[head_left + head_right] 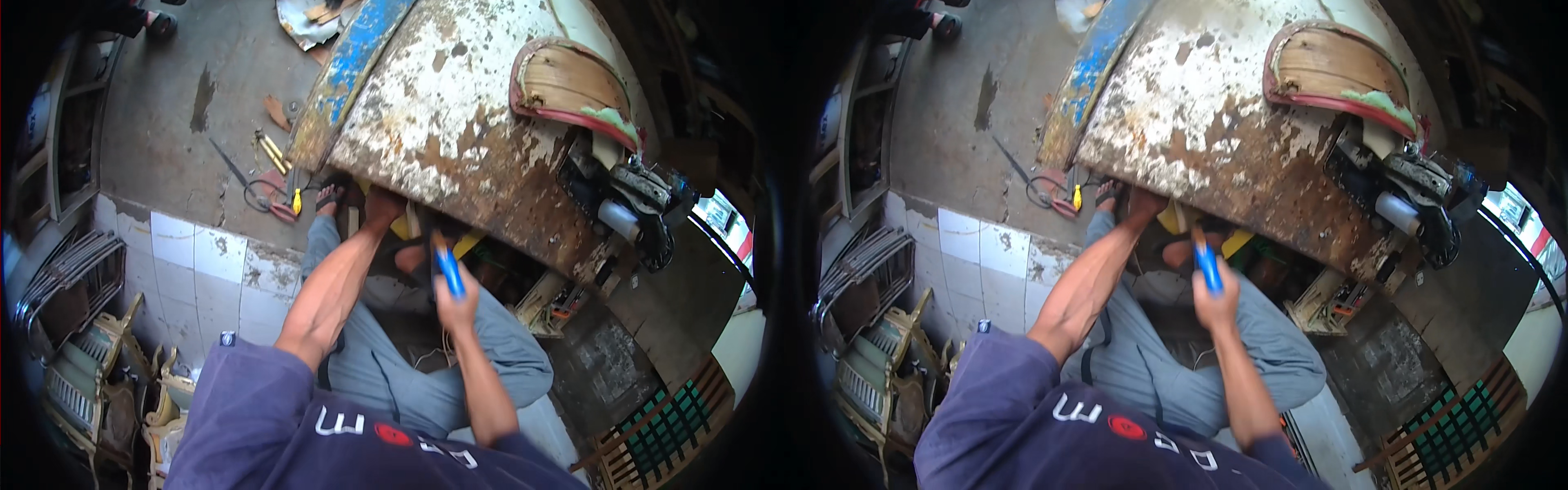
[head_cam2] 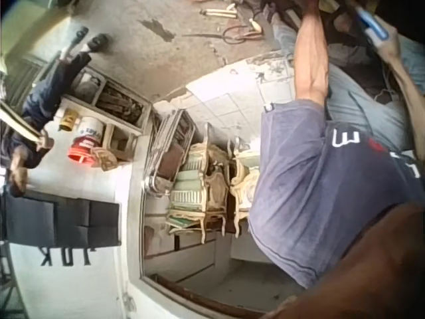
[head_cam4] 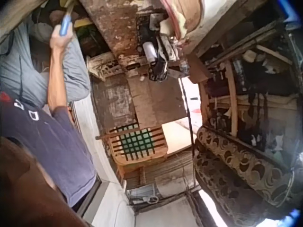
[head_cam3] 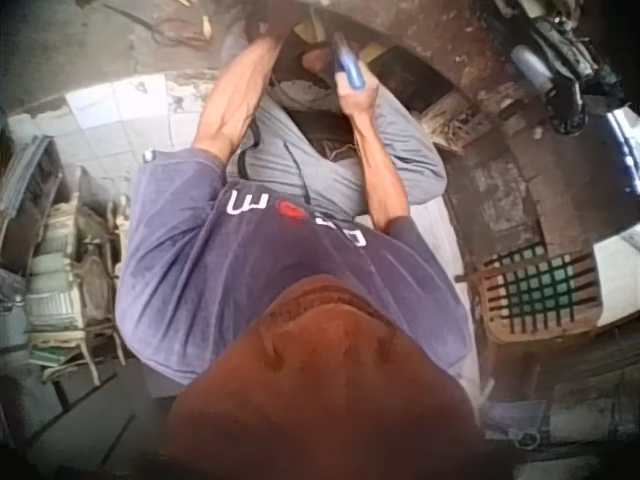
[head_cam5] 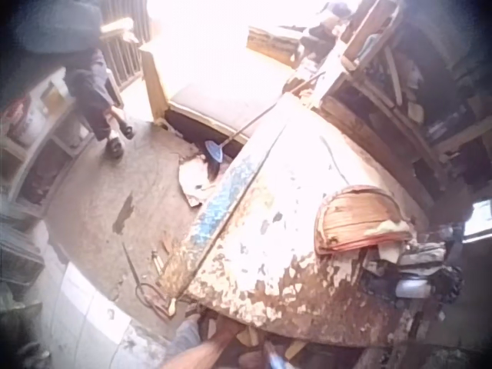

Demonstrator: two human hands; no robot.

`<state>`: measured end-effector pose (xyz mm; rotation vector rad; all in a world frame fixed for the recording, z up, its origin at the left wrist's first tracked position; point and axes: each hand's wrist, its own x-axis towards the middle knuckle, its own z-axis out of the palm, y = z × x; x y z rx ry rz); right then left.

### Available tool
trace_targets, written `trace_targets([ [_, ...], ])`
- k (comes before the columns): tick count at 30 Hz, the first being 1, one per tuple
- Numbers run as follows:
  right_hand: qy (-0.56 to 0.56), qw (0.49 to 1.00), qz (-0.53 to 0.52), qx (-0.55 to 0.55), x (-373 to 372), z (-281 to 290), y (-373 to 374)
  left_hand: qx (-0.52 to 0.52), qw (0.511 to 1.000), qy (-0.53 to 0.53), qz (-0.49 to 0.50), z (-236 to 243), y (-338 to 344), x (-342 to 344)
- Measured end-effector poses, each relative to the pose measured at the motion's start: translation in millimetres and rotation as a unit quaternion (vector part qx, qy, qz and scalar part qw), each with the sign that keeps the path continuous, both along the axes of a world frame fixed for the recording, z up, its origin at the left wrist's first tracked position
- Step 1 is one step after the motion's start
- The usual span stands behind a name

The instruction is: The person cuts a wooden block with a hand saw and checks the cut wood.

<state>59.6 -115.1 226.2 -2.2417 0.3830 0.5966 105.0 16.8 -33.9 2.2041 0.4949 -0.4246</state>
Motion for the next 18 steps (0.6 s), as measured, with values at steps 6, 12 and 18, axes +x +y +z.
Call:
trace_targets([
  [6, -0.043, 0.999, 0.006, -0.024, 33, -31, 43, 0.029, 0.995, -0.008, -0.092, -10, 18, -3],
  [12, -0.024, 0.999, -0.003, -0.048, 45, -17, 44, 0.023, 0.994, -0.064, -0.088, 14, 18, 7],
  [18, 0.021, 0.998, -0.002, -0.064, 51, -23, 44, -0.029, 0.989, -0.144, -0.025, 16, 18, 1],
])
